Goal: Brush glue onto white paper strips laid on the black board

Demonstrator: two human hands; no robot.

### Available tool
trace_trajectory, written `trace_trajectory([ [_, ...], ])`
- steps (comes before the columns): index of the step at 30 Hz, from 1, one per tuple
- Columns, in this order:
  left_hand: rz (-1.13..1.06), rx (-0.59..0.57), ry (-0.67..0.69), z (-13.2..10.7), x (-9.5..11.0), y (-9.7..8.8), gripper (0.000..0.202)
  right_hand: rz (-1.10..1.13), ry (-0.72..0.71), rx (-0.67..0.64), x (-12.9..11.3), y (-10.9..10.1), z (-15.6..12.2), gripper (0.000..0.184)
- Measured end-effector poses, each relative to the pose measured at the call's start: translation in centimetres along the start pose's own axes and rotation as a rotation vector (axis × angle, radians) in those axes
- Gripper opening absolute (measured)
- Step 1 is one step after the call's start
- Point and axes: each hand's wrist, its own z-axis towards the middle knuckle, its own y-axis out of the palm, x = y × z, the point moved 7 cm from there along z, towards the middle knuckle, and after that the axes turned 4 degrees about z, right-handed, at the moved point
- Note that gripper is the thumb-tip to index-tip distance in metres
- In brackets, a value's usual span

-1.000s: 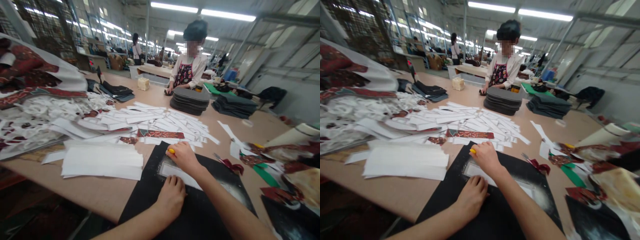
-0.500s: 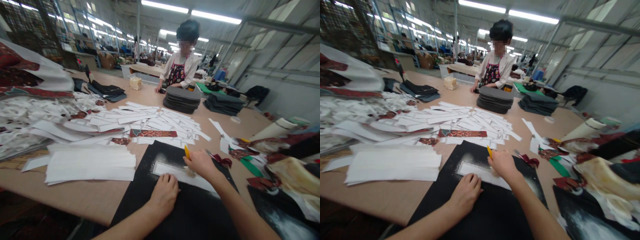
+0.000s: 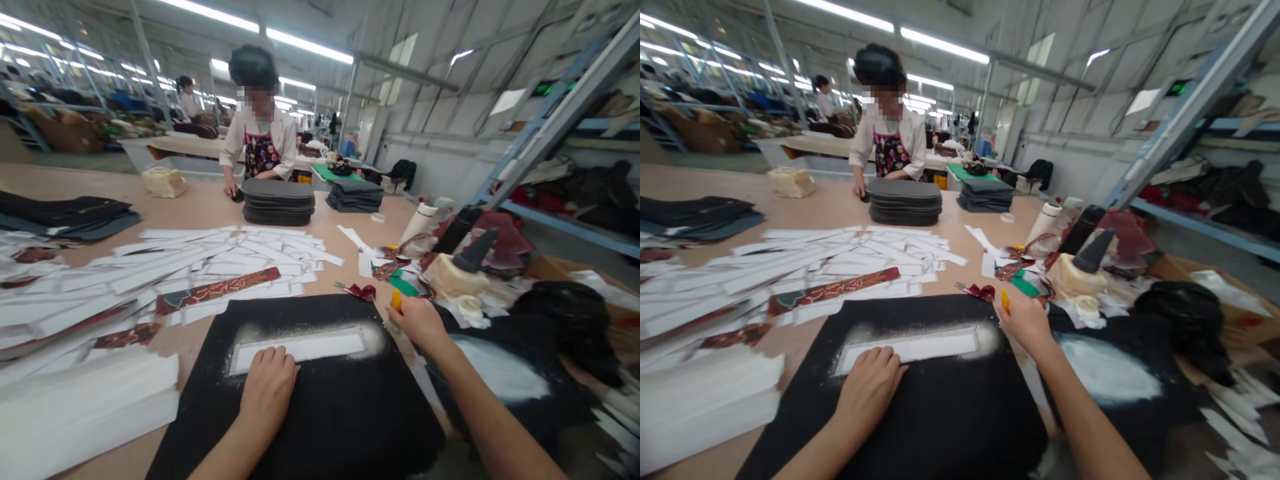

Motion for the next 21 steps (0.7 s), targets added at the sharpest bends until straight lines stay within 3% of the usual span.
trace_trajectory([
  [2,-0.048,-0.001,0.070,1.9,2.1,-0.2,0.010,0.074,0.026,0.063,1.0,-0.6,-1.7,0.035],
  [6,-0.059,-0.029,0.267,4.4,6.7,1.0,0.016,0.402,-0.048,0.201,-0.7,-0.4,-5.0,0.033],
  [9,-0.034,-0.095,0.303,4.9,7.8,2.3,0.019,0.531,-0.068,0.228,-1.4,0.5,-6.5,0.031],
  [12,-0.103,-0.129,0.221,5.2,6.8,2.3,0.021,0.590,-0.096,0.210,-1.8,1.6,-7.2,0.028],
  [14,-0.249,-0.171,0.065,5.7,5.0,2.3,0.021,0.584,-0.152,0.246,-2.6,2.0,-7.6,0.026],
  [18,-0.816,-0.271,-0.321,6.5,1.4,3.7,0.011,0.453,-0.286,0.300,-5.3,3.5,-8.1,0.025],
  [21,-1.110,-0.270,-0.458,7.0,0.1,4.7,0.006,0.276,-0.304,0.242,-6.6,5.5,-7.9,0.027],
])
